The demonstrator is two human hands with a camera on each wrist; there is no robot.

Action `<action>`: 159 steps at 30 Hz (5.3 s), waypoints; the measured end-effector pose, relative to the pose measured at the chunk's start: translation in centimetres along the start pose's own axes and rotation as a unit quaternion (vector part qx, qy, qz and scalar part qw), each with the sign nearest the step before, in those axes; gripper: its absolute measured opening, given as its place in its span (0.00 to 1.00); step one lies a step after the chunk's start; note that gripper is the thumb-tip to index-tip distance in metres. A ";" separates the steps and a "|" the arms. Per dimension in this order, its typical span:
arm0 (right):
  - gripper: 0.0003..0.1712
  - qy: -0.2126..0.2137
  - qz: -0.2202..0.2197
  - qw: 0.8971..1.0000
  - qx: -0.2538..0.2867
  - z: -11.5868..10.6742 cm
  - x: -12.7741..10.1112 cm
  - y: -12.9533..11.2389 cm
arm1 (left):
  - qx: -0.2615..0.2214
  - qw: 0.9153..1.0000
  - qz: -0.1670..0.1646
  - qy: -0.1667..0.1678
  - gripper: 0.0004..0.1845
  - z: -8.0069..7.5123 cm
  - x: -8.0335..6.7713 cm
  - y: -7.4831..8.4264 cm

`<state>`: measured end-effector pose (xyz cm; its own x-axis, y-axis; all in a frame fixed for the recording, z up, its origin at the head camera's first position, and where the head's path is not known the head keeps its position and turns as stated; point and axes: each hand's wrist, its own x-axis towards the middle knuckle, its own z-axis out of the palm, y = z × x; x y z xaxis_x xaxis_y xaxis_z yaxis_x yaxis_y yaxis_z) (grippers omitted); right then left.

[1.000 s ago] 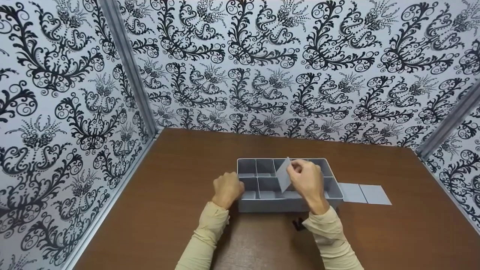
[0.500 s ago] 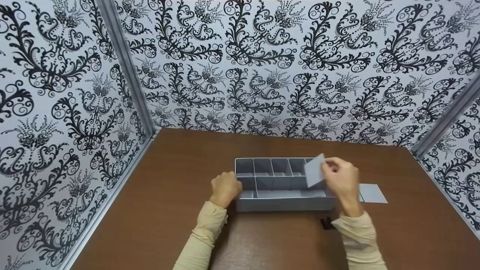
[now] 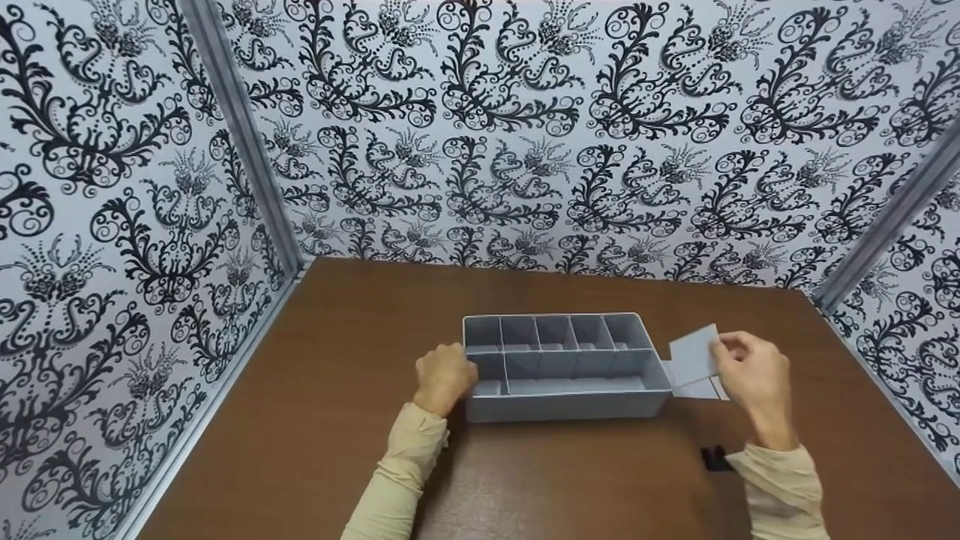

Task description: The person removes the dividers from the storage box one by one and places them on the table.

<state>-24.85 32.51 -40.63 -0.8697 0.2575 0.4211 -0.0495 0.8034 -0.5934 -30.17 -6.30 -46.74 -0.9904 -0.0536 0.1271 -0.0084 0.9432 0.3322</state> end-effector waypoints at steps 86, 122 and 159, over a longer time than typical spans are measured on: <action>0.12 -0.219 -0.045 0.972 -0.067 2.0 0.3 -1.7 | 0.008 1.000 0.007 0.011 0.12 0.0 -0.1 0.2; 0.06 -0.244 -0.136 0.960 -0.008 15.6 -2.0 -14.5 | 0.020 1.000 -0.004 0.005 0.13 0.0 -0.1 0.5; 0.10 -0.233 -0.121 0.963 -0.062 18.7 -4.0 -15.8 | 0.010 1.000 -0.009 0.007 0.13 0.2 0.2 0.3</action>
<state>-29.76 8.70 -45.78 -0.9675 -0.1902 0.1667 -0.2441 0.8746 -0.4189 -30.37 -5.98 -46.77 -0.9881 -0.0744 0.1344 -0.0284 0.9484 0.3159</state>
